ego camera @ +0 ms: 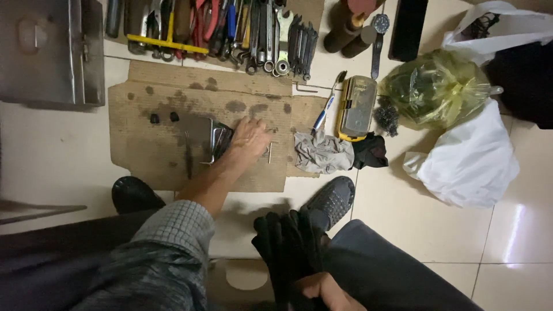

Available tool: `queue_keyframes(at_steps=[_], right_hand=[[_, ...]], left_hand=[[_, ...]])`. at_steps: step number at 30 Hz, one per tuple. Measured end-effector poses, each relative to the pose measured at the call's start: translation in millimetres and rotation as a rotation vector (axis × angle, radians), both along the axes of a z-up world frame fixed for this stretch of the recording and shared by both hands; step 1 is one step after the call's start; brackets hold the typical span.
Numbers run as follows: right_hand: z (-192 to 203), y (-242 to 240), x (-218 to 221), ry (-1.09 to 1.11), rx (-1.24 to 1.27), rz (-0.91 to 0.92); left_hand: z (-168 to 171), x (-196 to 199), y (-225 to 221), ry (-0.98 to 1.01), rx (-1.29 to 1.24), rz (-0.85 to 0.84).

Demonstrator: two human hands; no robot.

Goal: Assembling small bicycle components, specifically fitting a rubber seal and using Allen keys on metal parts.

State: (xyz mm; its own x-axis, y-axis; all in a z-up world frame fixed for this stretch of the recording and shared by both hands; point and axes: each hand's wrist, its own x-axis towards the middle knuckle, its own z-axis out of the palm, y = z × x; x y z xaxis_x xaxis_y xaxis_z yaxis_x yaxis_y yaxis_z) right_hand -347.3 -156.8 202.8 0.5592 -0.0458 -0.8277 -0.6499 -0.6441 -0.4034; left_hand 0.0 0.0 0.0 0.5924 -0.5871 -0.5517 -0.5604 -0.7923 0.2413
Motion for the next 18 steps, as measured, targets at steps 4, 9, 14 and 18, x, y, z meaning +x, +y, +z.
queue_keyframes(at_steps=[4, 9, 14, 18], right_hand=[[-70.7, 45.2, 53.9, -0.660, 0.413, -0.334], [-103.6, 35.4, 60.2, -0.579, 0.190, -0.293], [136.0, 34.6, 103.8, -0.518, -0.039, -0.269], [142.3, 40.8, 106.3, -0.501, -0.158, -0.549]], left_hand=[[28.6, 9.7, -8.6, 0.080, 0.060, -0.082], [7.3, 7.2, 2.7, -0.038, -0.055, -0.154], [51.5, 2.4, -10.5, 0.165, 0.037, 0.239], [118.1, -14.1, -6.5, 0.467, -0.372, 0.774]])
